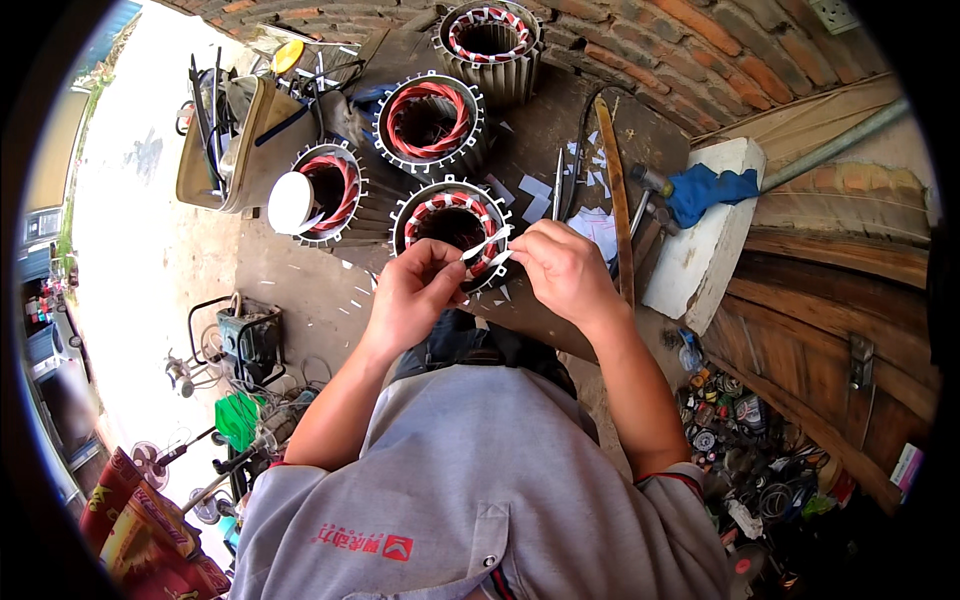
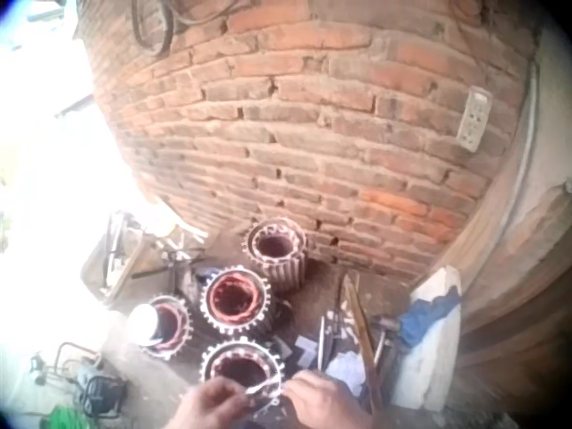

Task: The person winds white insulating tape around the copper windings of a motor stator. They repeatedly wrap the tape around the stator's teeth and slots to secure the copper coils, adjusting the stator's position as needed.

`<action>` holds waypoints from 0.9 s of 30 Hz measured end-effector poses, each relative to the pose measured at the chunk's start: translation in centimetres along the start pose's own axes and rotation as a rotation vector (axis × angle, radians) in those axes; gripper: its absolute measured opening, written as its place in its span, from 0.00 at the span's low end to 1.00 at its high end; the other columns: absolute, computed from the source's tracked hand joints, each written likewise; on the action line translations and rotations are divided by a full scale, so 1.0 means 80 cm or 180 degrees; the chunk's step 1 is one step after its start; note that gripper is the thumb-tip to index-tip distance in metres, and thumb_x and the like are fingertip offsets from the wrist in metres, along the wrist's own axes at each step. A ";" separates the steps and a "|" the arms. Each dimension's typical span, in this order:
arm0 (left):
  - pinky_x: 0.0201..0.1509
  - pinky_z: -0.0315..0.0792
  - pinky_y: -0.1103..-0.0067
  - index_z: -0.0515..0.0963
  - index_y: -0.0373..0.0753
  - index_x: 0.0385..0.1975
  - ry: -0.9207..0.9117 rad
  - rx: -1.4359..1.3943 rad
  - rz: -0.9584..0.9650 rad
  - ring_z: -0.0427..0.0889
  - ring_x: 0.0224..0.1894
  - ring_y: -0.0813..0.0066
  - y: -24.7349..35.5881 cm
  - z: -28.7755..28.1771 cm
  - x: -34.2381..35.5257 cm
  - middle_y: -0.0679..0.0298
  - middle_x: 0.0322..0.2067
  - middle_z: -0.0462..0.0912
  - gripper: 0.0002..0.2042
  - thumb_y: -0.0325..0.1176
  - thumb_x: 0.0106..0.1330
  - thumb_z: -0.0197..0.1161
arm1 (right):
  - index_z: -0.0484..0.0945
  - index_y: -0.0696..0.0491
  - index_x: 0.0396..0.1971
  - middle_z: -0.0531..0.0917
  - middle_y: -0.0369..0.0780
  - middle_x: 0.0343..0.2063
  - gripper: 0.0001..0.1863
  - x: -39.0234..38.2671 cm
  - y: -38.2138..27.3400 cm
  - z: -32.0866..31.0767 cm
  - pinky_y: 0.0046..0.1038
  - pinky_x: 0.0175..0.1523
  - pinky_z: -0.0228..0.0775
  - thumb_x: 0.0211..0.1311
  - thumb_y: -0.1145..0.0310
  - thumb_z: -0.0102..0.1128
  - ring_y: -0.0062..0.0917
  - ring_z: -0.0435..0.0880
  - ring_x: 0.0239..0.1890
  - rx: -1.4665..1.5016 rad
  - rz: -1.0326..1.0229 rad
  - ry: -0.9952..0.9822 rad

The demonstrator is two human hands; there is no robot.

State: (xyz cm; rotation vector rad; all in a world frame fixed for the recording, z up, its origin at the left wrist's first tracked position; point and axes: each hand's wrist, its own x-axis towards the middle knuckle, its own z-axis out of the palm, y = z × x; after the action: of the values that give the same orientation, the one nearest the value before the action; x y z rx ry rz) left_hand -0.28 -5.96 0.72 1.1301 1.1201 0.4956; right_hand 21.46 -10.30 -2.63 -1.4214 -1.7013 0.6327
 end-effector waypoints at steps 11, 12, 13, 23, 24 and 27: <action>0.34 0.75 0.82 0.82 0.32 0.39 -0.0150 0.1687 0.1292 0.80 0.31 0.84 0.001 0.008 -0.007 0.63 0.29 0.83 0.06 0.22 0.63 0.64 | 0.76 0.56 0.30 0.79 0.41 0.29 0.03 -0.009 -0.046 0.025 0.37 0.36 0.76 0.58 0.77 0.62 0.39 0.82 0.32 0.0431 -0.0023 -0.0155; 0.33 0.76 0.82 0.82 0.31 0.38 -0.0060 0.1827 0.1262 0.80 0.30 0.84 0.002 0.008 -0.008 0.62 0.27 0.83 0.06 0.22 0.63 0.66 | 0.77 0.56 0.31 0.79 0.41 0.30 0.03 -0.006 -0.045 0.026 0.37 0.37 0.76 0.59 0.77 0.62 0.40 0.83 0.33 0.0449 0.0003 -0.0182; 0.33 0.76 0.82 0.82 0.31 0.38 0.0025 0.1785 0.1183 0.80 0.29 0.84 0.002 0.009 -0.008 0.63 0.27 0.83 0.06 0.23 0.64 0.66 | 0.77 0.56 0.32 0.80 0.42 0.31 0.03 -0.003 -0.041 0.028 0.37 0.38 0.77 0.59 0.77 0.62 0.40 0.83 0.34 0.0599 -0.0061 -0.0118; 0.33 0.76 0.84 0.82 0.31 0.41 0.0261 0.0594 0.0062 0.80 0.29 0.85 -0.007 0.004 -0.009 0.68 0.28 0.84 0.10 0.33 0.73 0.62 | 0.81 0.54 0.32 0.78 0.39 0.31 0.03 -0.004 -0.021 0.029 0.35 0.38 0.74 0.58 0.74 0.62 0.34 0.82 0.36 -0.0065 -0.0452 -0.0202; 0.33 0.76 0.84 0.82 0.32 0.42 0.0228 0.0573 0.0106 0.80 0.29 0.85 -0.010 0.001 -0.007 0.68 0.29 0.84 0.09 0.33 0.73 0.62 | 0.80 0.54 0.30 0.78 0.38 0.29 0.02 -0.004 -0.021 0.029 0.35 0.37 0.73 0.58 0.73 0.62 0.33 0.81 0.35 -0.0145 -0.0570 -0.0159; 0.33 0.75 0.85 0.83 0.33 0.41 0.0290 0.0392 0.0055 0.81 0.30 0.85 -0.011 0.000 -0.007 0.68 0.29 0.84 0.09 0.33 0.73 0.62 | 0.80 0.52 0.25 0.77 0.37 0.27 0.01 -0.005 -0.022 0.038 0.34 0.42 0.65 0.55 0.73 0.61 0.31 0.77 0.33 -0.0236 -0.0737 -0.0062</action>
State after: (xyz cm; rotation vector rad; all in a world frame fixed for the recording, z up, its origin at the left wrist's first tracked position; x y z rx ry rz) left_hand -0.72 -6.75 0.19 1.2349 1.2345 0.5011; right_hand 17.98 -10.73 -2.98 -1.2469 -1.8874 0.4609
